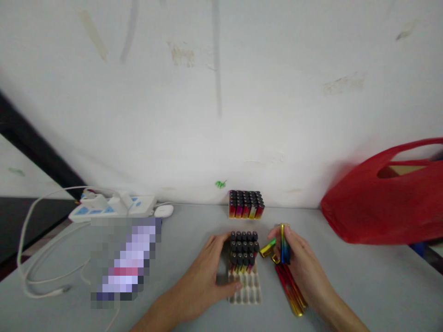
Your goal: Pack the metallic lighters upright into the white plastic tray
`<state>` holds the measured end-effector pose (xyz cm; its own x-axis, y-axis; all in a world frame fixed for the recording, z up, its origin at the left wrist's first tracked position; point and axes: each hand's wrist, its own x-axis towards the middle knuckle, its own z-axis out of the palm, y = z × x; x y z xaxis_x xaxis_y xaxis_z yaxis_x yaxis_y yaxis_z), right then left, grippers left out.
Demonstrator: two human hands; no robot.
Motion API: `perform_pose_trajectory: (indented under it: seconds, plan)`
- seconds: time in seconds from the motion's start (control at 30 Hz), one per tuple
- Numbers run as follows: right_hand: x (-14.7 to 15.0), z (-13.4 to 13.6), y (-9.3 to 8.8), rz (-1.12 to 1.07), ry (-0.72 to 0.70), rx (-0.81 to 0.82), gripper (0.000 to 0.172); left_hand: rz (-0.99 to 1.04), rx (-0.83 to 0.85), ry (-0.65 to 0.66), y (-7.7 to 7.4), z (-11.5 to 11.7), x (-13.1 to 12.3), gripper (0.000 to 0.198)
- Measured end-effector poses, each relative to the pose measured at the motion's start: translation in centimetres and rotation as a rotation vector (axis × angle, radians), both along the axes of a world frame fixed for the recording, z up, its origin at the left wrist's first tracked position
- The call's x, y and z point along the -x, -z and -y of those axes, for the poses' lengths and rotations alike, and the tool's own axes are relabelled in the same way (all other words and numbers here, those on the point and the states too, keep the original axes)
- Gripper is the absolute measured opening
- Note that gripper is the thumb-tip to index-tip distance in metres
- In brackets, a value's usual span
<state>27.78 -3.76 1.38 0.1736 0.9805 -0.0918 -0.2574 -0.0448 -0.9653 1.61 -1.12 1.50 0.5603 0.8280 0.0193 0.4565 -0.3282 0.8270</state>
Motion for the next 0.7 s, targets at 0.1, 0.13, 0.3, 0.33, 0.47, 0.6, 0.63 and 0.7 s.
perform_pose_trajectory:
  seconds: [0.1, 0.13, 0.3, 0.33, 0.47, 0.6, 0.63, 0.7]
  plan:
    - [-0.5, 0.0, -0.3, -0.046, 0.006, 0.013, 0.048, 0.004, 0.009, -0.012, 0.1, 0.0, 0.0, 0.092]
    - [-0.5, -0.1, -0.4, -0.066, -0.01, 0.013, 0.045, 0.003, 0.012, -0.014, 0.1, 0.1, 0.0, 0.092]
    - [-0.6, -0.3, -1.6, -0.18, -0.094, 0.048, 0.044, 0.001, 0.0, -0.01, 0.3, 0.1, 0.1, 0.092]
    - [-0.6, -0.2, -1.8, -0.208, -0.109, 0.057, 0.048, 0.0, -0.004, -0.009, 0.4, 0.1, 0.2, 0.093]
    - [-0.4, 0.1, -2.4, -0.33, -0.165, 0.097, 0.054, 0.0, -0.012, 0.002, 0.6, 0.0, 0.2, 0.09]
    - [0.1, 0.4, -2.6, -0.389, -0.192, 0.107, 0.05, 0.001, -0.001, 0.004, 0.3, 0.1, 0.1, 0.09]
    - [0.2, 0.5, -2.5, -0.378, -0.197, 0.101, 0.048, -0.003, 0.001, 0.004, 0.2, 0.1, 0.1, 0.089]
    - [0.5, 0.6, -2.4, -0.343, -0.207, 0.095, 0.042, -0.006, -0.003, 0.006, 0.0, 0.0, 0.0, 0.089]
